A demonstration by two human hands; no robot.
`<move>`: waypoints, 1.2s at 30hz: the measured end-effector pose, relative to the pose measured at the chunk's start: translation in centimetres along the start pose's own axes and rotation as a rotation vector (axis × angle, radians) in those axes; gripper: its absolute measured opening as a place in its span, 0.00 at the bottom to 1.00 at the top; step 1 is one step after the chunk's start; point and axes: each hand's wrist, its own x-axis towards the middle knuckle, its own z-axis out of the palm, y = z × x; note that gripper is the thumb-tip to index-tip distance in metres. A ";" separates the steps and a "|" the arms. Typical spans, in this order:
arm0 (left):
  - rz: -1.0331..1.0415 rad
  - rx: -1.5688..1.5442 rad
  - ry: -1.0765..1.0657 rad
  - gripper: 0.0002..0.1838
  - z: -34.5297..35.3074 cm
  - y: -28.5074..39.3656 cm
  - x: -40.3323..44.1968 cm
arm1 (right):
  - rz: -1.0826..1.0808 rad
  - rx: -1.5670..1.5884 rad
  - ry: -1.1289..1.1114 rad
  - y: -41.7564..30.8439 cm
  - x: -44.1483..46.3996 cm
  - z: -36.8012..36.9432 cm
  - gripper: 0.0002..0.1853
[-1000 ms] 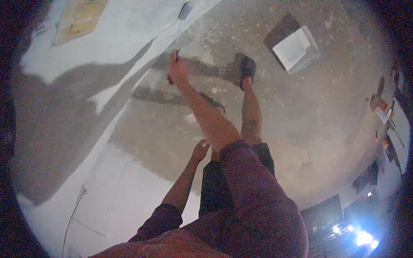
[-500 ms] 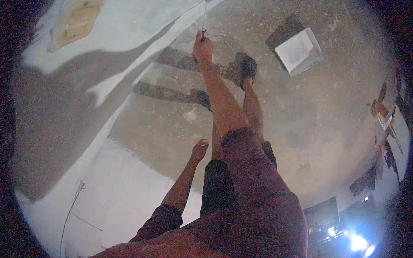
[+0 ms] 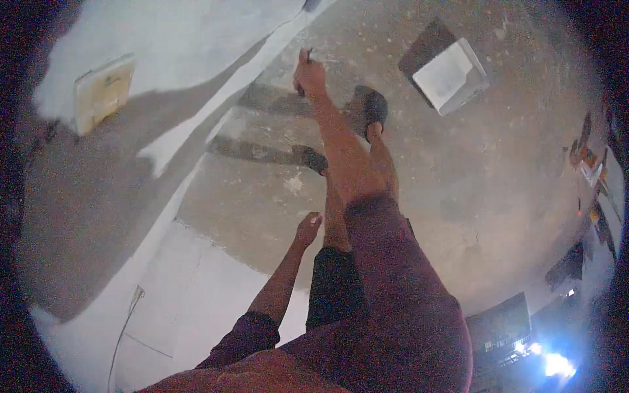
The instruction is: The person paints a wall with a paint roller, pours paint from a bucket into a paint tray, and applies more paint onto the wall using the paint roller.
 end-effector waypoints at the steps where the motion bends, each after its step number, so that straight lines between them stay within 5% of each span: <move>1: 0.017 0.004 0.015 0.19 -0.1 0.2 0.3 | 0.072 0.209 0.075 -1.2 0.5 -1.0 0.36; 8: -0.101 0.045 -0.010 0.16 -0.9 1.0 0.6 | -0.061 -0.266 0.046 6.4 -0.8 -0.1 0.31; 12: -0.109 -0.026 -0.027 0.16 -0.3 0.8 1.0 | -0.568 -0.399 0.137 14.2 -4.9 6.0 0.28; 17: 0.064 0.152 -0.055 0.22 -0.2 -0.1 2.2 | -0.160 -0.100 0.002 8.8 -0.9 4.6 0.27; 18: -0.018 0.078 -0.048 0.22 -0.3 0.7 2.2 | 0.080 0.059 -0.115 4.6 -0.4 2.5 0.29; 21: -0.110 0.037 -0.058 0.21 -0.4 1.9 2.2 | 0.085 0.239 -0.065 3.4 2.6 1.8 0.32; 23: -0.044 0.109 -0.063 0.20 -0.5 1.8 2.4 | -0.014 -0.042 -0.068 6.2 1.0 4.4 0.32; 24: -0.038 0.106 -0.070 0.20 -0.4 1.9 1.8 | -0.158 -0.367 0.101 6.5 -2.1 5.9 0.32; 26: 0.188 0.133 -0.023 0.19 -0.1 2.6 2.3 | -0.161 -0.382 -0.016 9.9 -7.3 8.9 0.31; 28: 0.222 0.124 -0.017 0.19 1.0 2.1 3.3 | 0.186 -0.122 -0.309 4.8 -12.4 8.3 0.32; 29: 0.244 0.117 -0.007 0.19 1.5 1.5 3.6 | 0.186 -0.121 -0.315 5.5 -11.7 8.8 0.32; 31: 0.247 0.119 0.004 0.19 1.2 2.0 2.6 | -0.228 -0.225 0.211 8.2 -9.0 10.6 0.33; 33: -0.014 0.005 -0.031 0.19 -0.4 4.8 3.0 | 0.037 0.057 -0.020 3.5 -4.7 6.1 0.34; 36: -0.015 -0.116 -0.039 0.17 0.1 2.2 3.4 | 0.047 0.183 -0.064 3.4 1.9 4.1 0.33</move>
